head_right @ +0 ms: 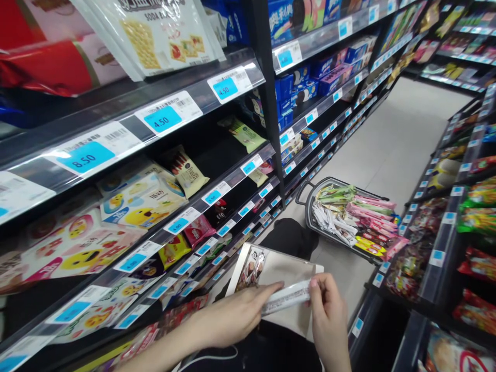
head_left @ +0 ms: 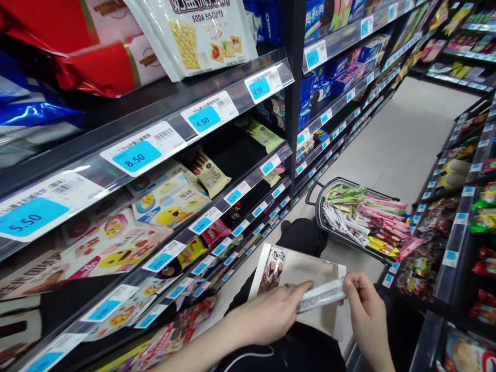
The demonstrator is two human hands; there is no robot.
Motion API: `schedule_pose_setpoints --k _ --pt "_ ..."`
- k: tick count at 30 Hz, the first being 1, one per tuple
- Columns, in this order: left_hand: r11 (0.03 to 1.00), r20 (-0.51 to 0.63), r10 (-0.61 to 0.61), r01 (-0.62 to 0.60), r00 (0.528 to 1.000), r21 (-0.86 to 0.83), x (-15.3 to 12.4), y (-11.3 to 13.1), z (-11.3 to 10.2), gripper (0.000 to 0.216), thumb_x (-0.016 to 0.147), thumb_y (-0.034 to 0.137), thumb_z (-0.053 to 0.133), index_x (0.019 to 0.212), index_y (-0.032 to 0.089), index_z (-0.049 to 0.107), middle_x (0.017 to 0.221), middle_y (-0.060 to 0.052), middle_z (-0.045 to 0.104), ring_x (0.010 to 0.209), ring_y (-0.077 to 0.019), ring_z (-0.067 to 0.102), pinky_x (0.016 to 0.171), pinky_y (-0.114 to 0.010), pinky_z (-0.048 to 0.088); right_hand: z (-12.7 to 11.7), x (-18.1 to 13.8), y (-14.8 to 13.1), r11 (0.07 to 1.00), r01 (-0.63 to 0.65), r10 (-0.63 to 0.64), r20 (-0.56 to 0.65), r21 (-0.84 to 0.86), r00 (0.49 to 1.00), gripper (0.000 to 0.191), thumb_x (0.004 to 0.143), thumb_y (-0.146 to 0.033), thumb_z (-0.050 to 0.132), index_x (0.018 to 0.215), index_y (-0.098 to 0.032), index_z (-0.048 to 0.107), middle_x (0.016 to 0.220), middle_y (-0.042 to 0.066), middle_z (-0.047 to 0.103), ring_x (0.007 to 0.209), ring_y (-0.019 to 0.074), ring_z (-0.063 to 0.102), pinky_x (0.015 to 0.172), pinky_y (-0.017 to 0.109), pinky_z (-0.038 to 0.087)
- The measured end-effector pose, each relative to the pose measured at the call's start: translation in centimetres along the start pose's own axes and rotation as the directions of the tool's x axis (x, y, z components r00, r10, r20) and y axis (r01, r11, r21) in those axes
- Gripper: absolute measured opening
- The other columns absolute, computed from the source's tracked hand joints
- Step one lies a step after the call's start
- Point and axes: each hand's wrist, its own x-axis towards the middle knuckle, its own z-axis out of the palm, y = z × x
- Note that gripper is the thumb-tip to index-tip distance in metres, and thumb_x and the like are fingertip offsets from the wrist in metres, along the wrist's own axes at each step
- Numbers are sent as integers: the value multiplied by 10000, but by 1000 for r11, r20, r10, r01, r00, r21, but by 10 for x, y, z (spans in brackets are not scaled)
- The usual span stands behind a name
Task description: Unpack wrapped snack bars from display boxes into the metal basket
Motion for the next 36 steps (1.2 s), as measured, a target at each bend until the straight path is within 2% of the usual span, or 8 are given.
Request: schedule_pose_setpoints --k 9,16,19,22,25,31,33,36 --pt "957 66 204 -185 977 -224 0 -16 -3 610 845 138 462 1436 170 314 1178 -146 643 992 -259 650 812 -331 519 4 3 2 991 -59 52 61 123 997 370 859 -549 576 735 -201 565 568 -38 488 522 112 458 501 211 376" --pt "542 -39 263 -181 964 -821 0 -39 25 722 701 31 497 1392 200 372 1186 -107 647 1024 -206 654 800 -294 527 -3 8 15 925 -229 207 102 305 973 408 764 -569 687 691 -190 556 501 -50 477 451 80 421 433 173 341" --pt "743 -229 158 -269 960 -613 -8 -35 25 744 734 26 519 1420 249 336 1161 -75 659 990 -191 670 862 -318 541 -5 6 17 865 -298 288 87 404 954 388 711 -534 750 700 -188 575 476 -50 485 430 71 413 420 163 335" --pt "938 -490 276 -342 827 -50 -14 -31 22 550 856 68 515 1371 247 442 1258 -91 629 1126 -202 623 988 -327 495 -4 3 12 795 -356 375 65 491 925 407 602 -506 829 734 -200 595 502 -59 489 421 65 414 399 158 337" --pt "882 -589 468 -301 659 363 -15 -29 20 340 953 157 449 1280 178 541 1212 -128 659 1054 -207 666 916 -302 547 -2 2 3 718 -431 464 86 546 882 446 493 -451 887 752 -219 607 534 -63 507 421 62 420 397 160 362" --pt "760 -618 650 -355 442 545 -13 -23 6 171 918 165 573 1072 142 645 928 -89 737 797 -153 710 711 -214 598 -4 -2 -5 707 -487 465 181 513 866 387 492 -439 872 638 -190 614 511 -37 504 419 72 432 385 171 367" --pt "712 -577 702 -382 418 590 -13 -24 3 161 911 149 572 1049 127 654 907 -95 738 783 -157 711 697 -221 604 -5 -3 -4 735 -480 457 173 479 873 371 518 -445 859 634 -189 616 500 -37 493 412 76 427 382 178 372" --pt "716 -536 697 -411 476 564 -14 -29 6 256 951 125 463 1142 83 629 960 -131 738 884 -188 711 789 -256 599 -6 -4 0 772 -428 404 158 469 901 344 566 -454 835 627 -184 630 503 -31 493 408 84 434 373 186 375"
